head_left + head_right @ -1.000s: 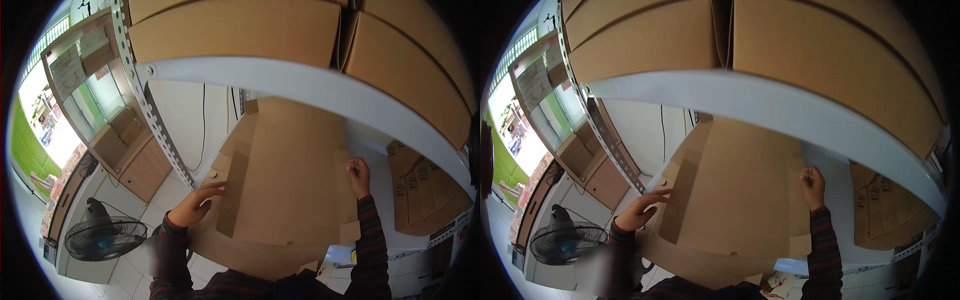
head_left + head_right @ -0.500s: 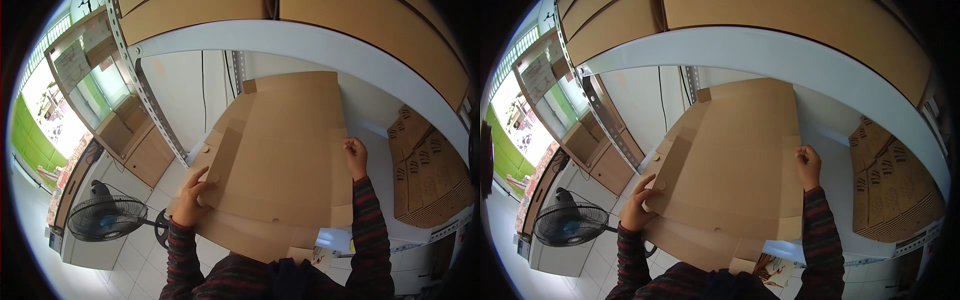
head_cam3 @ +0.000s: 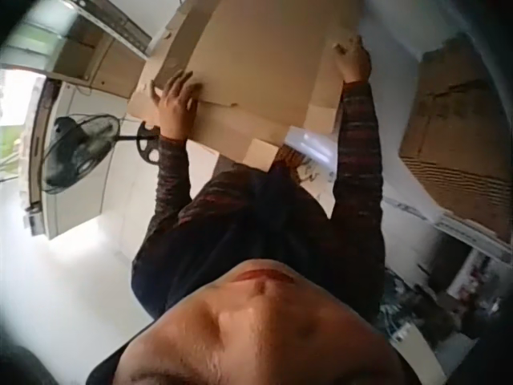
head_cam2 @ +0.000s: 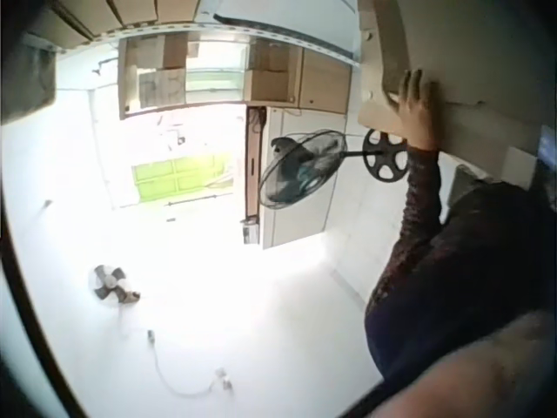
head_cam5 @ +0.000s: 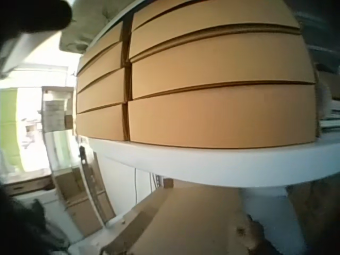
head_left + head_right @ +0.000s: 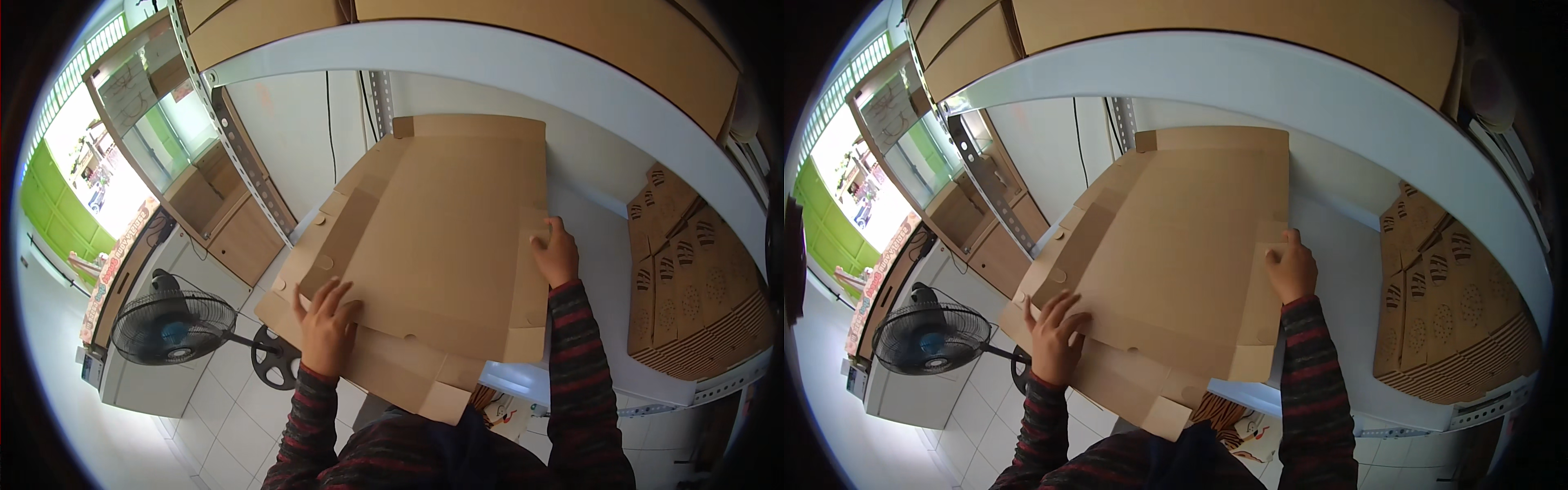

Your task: The person assembles flat cardboard boxes by folding the flaps and securing the tabs into slots. They handle multiple boxes one at a time, folding the sides and locking the corners to form a three-dimensional container. The person then stacks the completed boxes on a nearby shelf.

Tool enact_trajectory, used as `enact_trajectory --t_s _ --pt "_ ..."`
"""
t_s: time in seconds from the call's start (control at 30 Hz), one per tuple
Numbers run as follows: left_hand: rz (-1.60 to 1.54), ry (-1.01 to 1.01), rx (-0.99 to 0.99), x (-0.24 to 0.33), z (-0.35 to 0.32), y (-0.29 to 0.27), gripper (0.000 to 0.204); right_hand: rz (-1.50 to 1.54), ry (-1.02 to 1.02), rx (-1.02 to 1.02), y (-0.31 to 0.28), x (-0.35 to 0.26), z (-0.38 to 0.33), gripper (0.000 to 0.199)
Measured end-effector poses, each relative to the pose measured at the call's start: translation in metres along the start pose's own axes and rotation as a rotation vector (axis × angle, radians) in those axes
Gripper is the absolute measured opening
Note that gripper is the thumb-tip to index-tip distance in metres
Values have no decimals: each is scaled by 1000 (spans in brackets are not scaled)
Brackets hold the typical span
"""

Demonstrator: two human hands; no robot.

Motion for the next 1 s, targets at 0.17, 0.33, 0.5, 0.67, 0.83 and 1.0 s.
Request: enact_trajectory --t_s 0.17,0.33,0.5,0.67,0.83,1.0 --pt "-178 13 -96 7 -2 8 33 -30 38 -201 -47 -18 2 64" --pt "-267 -24 -91 1 -1 10 29 587 -394 -246 -93 -27 -38 78" --pt "-239 -12 -45 1 -2 12 25 808 -396 -372 -106 -53 -87 49" --pt "-253 -22 -31 -1 -2 11 26 662 -322 -246 -92 -56 -100 17" --pt "-120 -44 92 -17 1 8 29 630 -278 -229 -89 -54 -99 10" --pt "-180 -117 115 -48 13 5 24 686 -214 -235 -88 -55 -99 7"
Point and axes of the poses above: each hand's wrist, its own z-axis towards the middle knuckle, its own y-axis out of the palm, x = y × z, the point moved 1 cm from there along z, towards the middle knuckle, and after that the axes turned 15 degrees about -y, right-handed, at the moved point
